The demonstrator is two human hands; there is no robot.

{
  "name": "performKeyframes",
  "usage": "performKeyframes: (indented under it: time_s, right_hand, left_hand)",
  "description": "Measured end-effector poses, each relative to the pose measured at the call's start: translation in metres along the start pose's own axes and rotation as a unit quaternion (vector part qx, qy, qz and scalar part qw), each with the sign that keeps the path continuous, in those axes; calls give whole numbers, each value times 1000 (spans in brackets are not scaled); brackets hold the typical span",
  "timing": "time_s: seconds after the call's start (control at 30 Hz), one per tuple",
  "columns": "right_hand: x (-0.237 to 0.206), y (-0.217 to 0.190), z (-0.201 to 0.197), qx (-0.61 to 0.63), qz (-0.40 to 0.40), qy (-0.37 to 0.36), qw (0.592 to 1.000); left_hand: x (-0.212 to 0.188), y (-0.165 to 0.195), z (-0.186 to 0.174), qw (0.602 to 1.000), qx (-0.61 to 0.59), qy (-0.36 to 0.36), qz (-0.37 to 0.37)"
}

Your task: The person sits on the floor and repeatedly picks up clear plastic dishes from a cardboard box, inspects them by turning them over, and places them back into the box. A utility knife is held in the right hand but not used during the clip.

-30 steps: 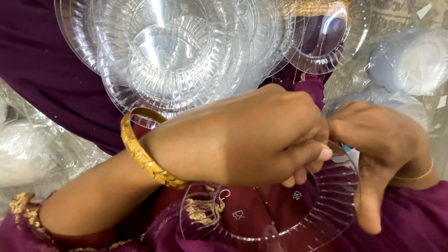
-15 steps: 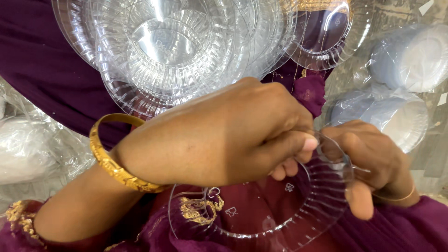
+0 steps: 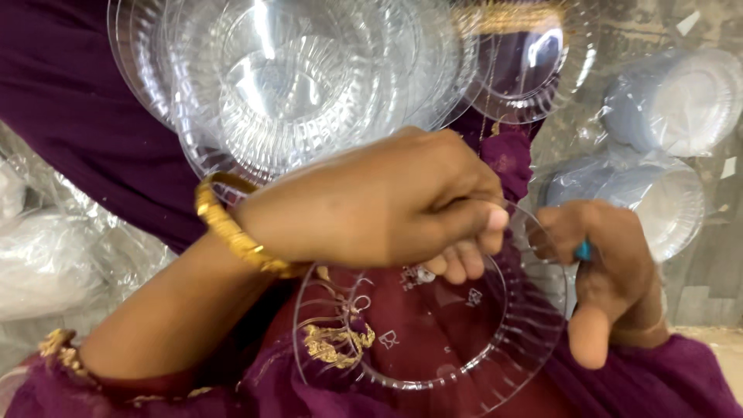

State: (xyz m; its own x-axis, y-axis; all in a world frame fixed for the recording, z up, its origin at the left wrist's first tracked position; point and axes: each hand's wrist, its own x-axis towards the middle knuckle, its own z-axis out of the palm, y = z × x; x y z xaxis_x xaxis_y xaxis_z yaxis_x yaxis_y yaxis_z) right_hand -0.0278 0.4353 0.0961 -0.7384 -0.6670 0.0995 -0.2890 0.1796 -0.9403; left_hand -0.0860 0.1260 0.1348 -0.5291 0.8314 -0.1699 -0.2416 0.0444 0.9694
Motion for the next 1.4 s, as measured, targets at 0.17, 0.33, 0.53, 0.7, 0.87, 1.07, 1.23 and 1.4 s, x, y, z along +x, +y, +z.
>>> performKeyframes:
  time_s: [0.17, 0.33, 0.53, 0.7, 0.87, 1.07, 1.23, 1.4]
  right_hand:
    - [43, 1, -42, -70, -33, -160, 984]
    - [72, 6, -46, -82, -95, -215, 968]
    - [77, 8, -47, -32, -86, -259, 961]
    - [71, 8, -48, -48, -80, -263, 960]
    - [58, 16, -47, -87, -98, -236, 963]
    - [36, 17, -37, -128, -88, -188, 970]
    - [18, 18, -22, -126, -53, -133, 982]
    - [12, 39, -24, -51, -125, -158, 978]
  left_hand:
    - [24, 1, -1, 999, 30, -40, 8]
    - [34, 2, -7, 997, 36, -70, -1]
    - [40, -1, -9, 995, 68, -74, 4]
    - [39, -2, -8, 995, 56, -78, -2]
    - [33, -2, -7, 996, 43, -72, -7]
    - [25, -6, -6, 998, 34, -54, -5]
    - [26, -12, -2, 998, 20, -57, -10]
    - [23, -9, -1, 998, 21, -52, -4]
